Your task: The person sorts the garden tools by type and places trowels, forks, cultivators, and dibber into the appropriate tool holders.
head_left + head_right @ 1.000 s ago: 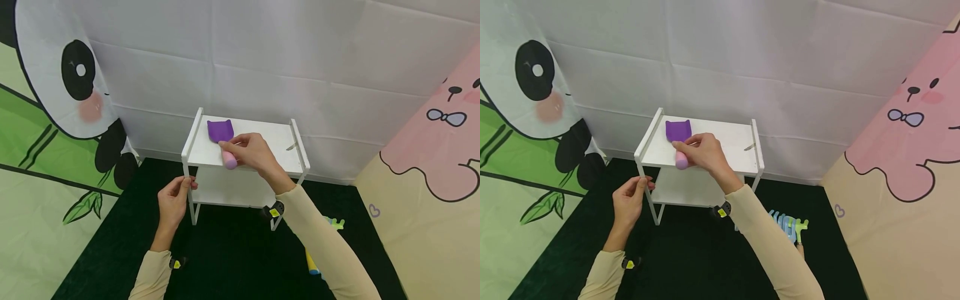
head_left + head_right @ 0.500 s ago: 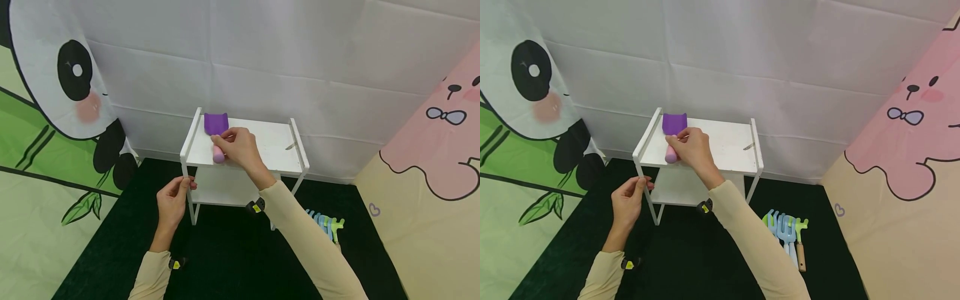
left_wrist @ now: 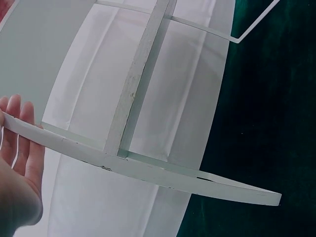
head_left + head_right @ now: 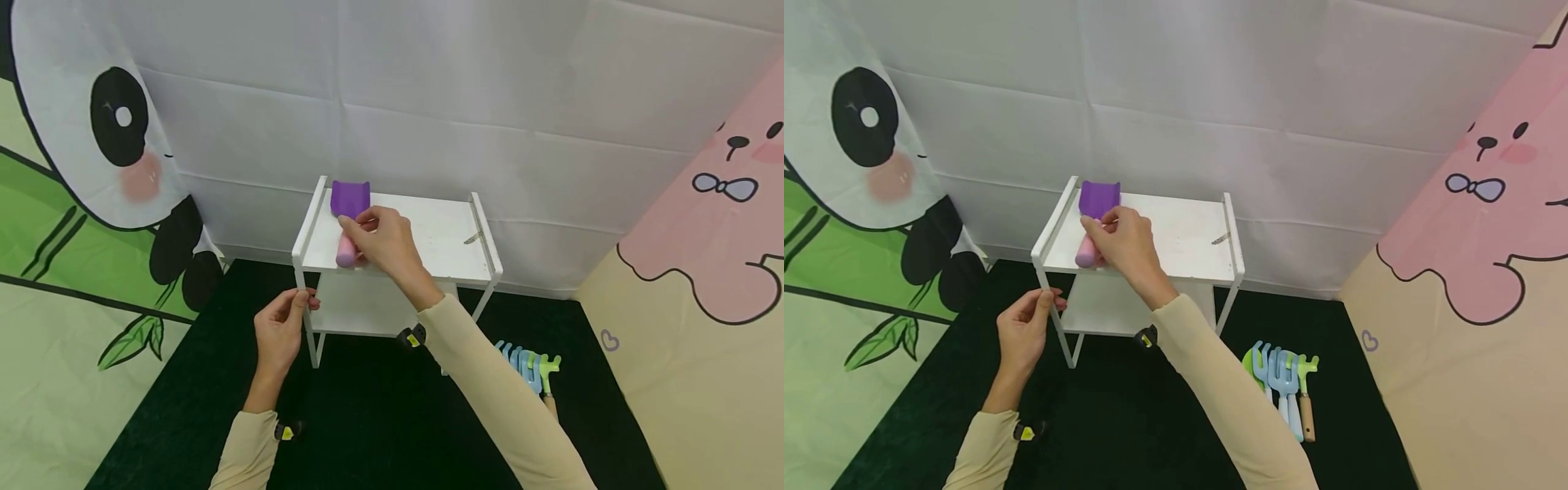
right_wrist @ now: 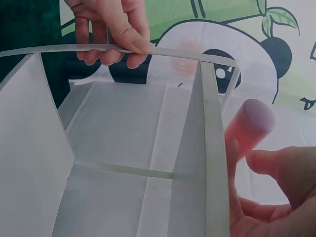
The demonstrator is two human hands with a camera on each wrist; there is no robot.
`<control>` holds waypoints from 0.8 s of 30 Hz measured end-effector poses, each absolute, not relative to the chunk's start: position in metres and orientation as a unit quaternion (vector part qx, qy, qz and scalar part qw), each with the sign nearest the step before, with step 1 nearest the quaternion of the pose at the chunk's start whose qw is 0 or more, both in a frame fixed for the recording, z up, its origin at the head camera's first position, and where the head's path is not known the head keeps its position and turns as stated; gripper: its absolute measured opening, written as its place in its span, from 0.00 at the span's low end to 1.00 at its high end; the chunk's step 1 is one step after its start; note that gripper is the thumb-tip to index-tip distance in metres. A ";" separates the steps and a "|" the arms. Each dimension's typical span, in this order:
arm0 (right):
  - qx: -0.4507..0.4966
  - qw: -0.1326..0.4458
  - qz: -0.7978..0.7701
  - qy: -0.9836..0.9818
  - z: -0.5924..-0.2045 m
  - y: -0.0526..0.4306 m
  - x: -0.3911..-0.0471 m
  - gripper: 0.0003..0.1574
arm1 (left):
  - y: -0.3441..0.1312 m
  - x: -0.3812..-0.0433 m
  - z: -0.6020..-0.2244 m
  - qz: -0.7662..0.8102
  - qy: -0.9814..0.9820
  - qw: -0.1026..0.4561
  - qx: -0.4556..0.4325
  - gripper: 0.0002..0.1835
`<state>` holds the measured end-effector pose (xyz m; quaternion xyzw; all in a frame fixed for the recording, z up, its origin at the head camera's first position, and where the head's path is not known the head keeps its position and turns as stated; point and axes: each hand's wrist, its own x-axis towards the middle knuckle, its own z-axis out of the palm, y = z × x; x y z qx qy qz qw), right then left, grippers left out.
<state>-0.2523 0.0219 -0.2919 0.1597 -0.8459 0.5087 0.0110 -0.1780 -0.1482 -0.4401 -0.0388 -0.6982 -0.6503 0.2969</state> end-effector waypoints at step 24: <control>0.219 0.042 0.548 -0.806 -0.307 0.065 -0.211 0.18 | -0.147 -0.178 -0.440 -0.654 -0.695 0.296 -0.037 0.10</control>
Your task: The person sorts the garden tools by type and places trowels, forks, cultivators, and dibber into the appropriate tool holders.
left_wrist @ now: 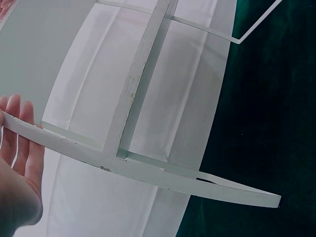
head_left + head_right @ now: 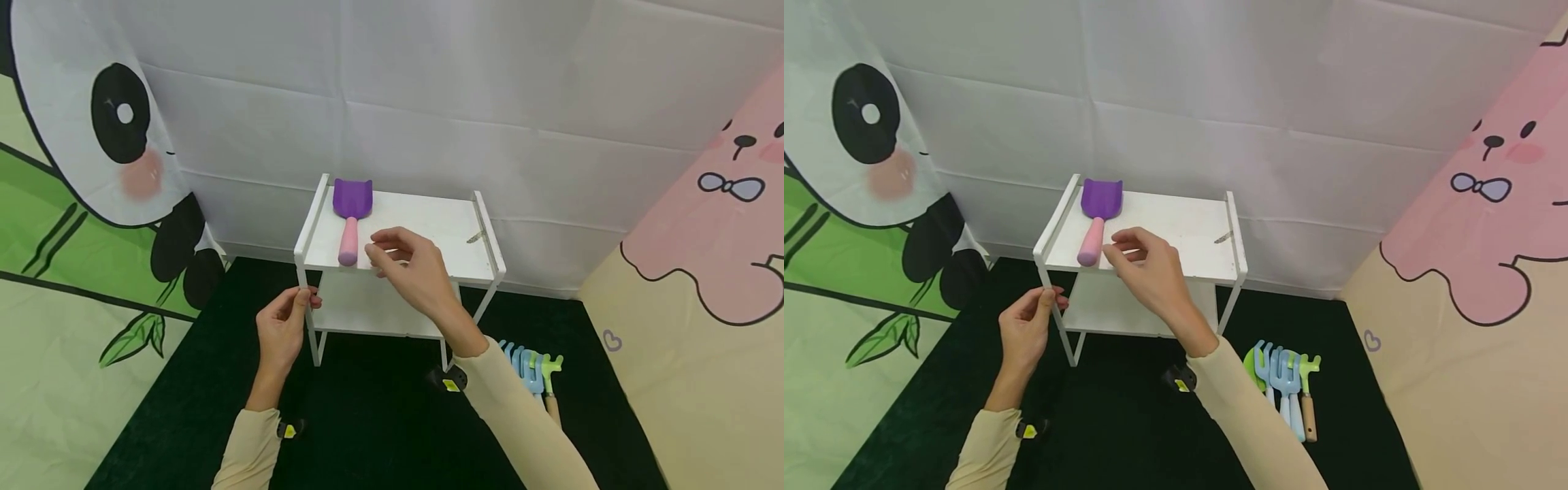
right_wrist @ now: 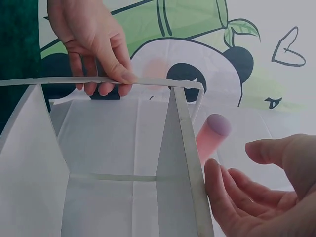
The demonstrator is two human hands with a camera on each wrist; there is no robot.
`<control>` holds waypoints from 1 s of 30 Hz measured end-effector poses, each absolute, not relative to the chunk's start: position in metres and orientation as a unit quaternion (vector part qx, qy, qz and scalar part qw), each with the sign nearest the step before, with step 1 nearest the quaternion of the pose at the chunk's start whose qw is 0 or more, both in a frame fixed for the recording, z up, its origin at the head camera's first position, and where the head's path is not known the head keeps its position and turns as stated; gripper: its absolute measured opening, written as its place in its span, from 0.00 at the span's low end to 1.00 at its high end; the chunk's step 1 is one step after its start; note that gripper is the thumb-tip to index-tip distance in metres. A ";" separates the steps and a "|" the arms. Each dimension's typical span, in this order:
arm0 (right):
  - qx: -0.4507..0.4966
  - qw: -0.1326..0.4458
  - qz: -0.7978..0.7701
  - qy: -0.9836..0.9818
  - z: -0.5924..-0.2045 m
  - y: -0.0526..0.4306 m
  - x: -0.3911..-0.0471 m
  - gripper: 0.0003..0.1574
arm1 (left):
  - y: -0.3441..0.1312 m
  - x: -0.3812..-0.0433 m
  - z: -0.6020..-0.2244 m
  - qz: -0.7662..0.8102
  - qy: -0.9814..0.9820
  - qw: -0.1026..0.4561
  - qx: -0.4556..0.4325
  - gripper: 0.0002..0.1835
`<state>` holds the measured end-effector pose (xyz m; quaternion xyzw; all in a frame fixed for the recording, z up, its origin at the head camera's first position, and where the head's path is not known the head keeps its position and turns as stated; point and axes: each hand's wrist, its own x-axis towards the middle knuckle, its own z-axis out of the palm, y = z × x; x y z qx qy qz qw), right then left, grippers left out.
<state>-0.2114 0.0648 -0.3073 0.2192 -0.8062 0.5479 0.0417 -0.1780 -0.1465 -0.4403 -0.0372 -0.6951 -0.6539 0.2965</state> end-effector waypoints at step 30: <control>0.319 0.129 0.604 -0.719 -0.362 0.125 -0.195 0.19 | -0.147 -0.182 -0.446 -0.664 -0.684 0.300 -0.040 0.10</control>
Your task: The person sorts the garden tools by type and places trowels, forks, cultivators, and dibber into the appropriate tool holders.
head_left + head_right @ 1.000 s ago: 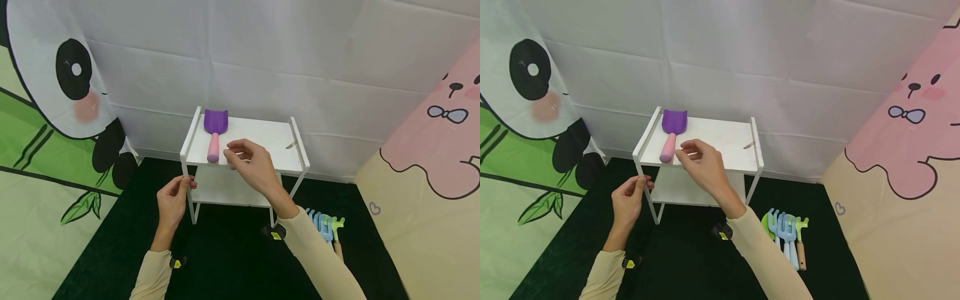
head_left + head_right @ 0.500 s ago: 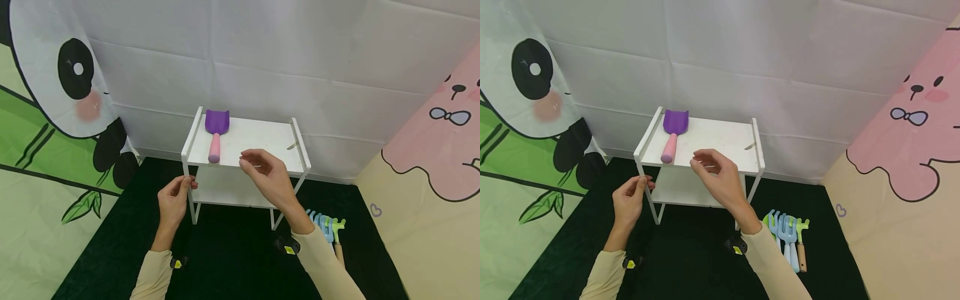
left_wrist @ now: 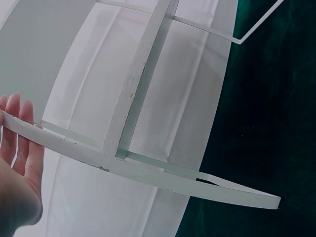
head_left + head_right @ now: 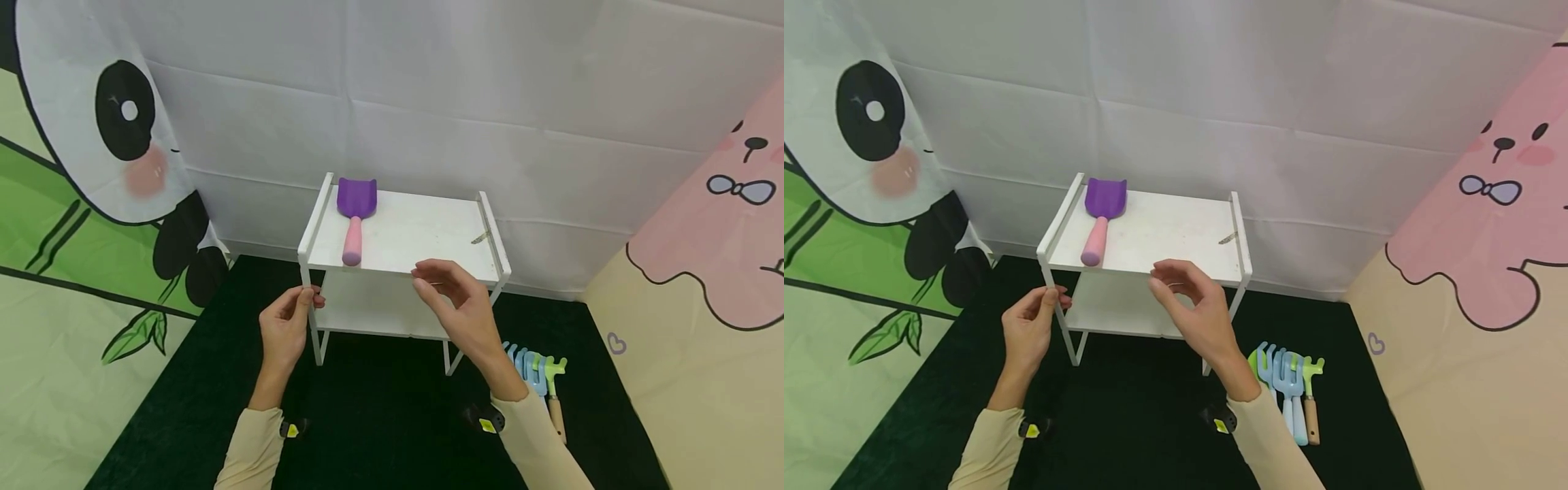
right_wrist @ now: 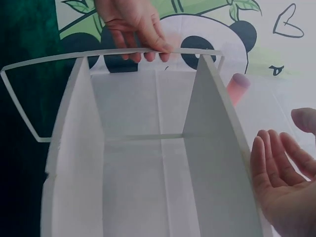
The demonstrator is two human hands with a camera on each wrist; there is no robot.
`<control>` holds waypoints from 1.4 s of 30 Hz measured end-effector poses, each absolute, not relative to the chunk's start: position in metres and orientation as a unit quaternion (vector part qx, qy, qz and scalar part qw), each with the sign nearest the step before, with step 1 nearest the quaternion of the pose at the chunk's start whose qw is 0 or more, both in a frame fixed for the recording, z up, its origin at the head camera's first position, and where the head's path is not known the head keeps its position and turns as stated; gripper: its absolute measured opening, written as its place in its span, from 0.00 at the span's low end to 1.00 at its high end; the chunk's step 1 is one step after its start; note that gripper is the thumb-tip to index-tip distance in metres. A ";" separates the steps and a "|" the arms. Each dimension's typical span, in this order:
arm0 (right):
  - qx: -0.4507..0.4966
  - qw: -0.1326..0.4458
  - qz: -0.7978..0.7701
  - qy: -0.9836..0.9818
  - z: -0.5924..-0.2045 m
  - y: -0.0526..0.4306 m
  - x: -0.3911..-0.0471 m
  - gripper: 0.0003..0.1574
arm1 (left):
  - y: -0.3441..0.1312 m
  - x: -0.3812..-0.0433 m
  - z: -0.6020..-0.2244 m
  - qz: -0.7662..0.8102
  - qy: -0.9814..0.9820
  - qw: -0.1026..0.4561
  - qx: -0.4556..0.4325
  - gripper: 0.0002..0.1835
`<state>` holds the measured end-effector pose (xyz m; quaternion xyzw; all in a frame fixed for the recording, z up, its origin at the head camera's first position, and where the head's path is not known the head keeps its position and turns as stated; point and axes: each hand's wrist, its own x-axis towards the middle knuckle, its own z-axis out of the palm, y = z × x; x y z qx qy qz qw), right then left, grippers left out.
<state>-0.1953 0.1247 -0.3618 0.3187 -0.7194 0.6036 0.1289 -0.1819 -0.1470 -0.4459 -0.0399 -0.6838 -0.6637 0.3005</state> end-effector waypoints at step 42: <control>0.205 0.148 0.587 -0.769 -0.453 0.203 -0.161 0.18 | -0.147 -0.181 -0.444 -0.669 -0.678 0.301 -0.045 0.09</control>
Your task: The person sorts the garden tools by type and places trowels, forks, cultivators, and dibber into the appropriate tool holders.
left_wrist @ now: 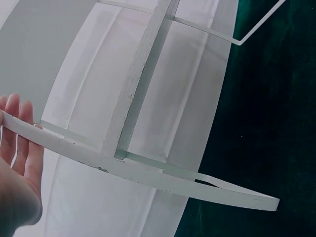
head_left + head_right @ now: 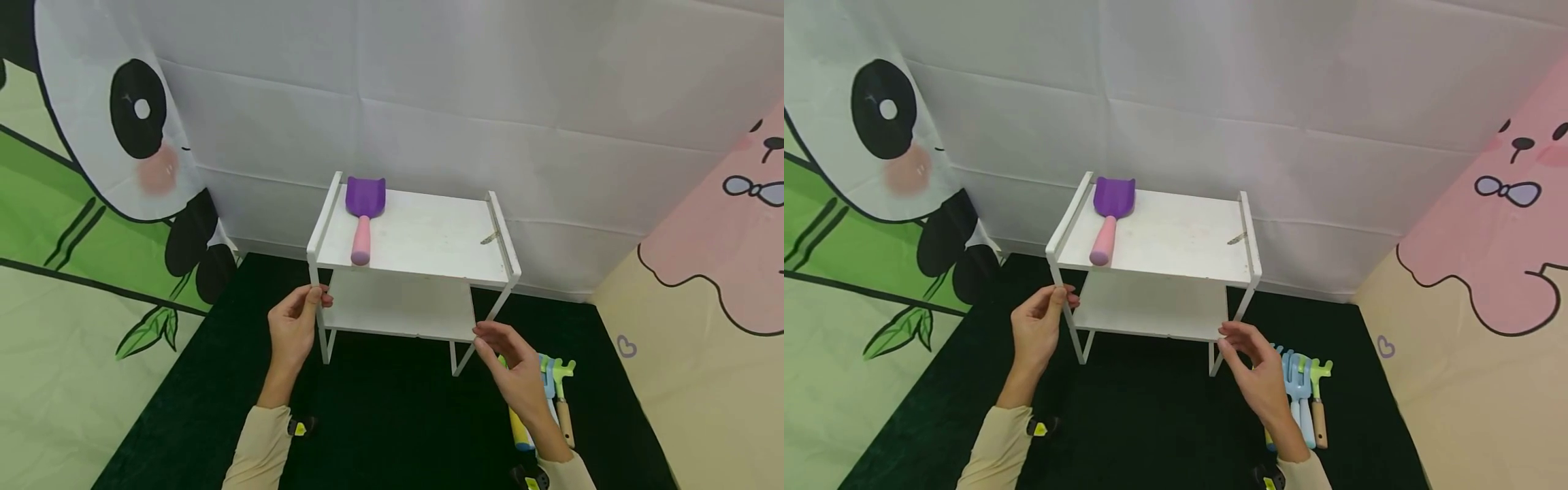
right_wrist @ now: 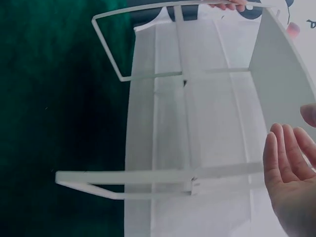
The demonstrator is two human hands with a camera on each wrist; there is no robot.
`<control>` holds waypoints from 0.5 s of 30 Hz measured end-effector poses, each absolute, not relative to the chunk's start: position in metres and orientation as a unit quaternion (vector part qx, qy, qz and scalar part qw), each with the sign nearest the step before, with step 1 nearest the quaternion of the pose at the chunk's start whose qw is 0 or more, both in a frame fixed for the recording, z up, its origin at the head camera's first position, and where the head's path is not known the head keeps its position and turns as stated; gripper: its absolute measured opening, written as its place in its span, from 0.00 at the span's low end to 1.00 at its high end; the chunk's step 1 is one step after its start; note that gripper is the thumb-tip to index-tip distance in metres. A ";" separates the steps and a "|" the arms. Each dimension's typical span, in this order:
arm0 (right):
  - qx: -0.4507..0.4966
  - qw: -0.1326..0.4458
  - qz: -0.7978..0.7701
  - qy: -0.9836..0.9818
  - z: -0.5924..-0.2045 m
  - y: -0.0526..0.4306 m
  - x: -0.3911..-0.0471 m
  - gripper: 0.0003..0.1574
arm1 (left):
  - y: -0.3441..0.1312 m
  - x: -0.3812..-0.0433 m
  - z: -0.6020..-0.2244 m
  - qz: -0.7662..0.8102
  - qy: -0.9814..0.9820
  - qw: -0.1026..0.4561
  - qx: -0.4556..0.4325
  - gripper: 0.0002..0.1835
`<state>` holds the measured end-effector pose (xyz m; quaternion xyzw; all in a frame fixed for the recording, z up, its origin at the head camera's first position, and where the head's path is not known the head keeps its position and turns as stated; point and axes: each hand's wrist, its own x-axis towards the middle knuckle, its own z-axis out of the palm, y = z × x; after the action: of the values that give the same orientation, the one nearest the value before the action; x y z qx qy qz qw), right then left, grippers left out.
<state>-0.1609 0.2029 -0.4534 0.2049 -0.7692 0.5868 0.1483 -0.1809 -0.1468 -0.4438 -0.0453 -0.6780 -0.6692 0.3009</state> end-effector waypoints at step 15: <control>0.125 0.126 0.570 -0.802 -0.487 0.231 -0.148 0.16 | -0.147 -0.180 -0.443 -0.669 -0.677 0.303 -0.050 0.10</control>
<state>-0.1477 0.2305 -0.4875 0.1253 -0.8025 0.5697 0.1256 -0.1803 -0.1468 -0.4429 -0.0501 -0.6766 -0.6693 0.3029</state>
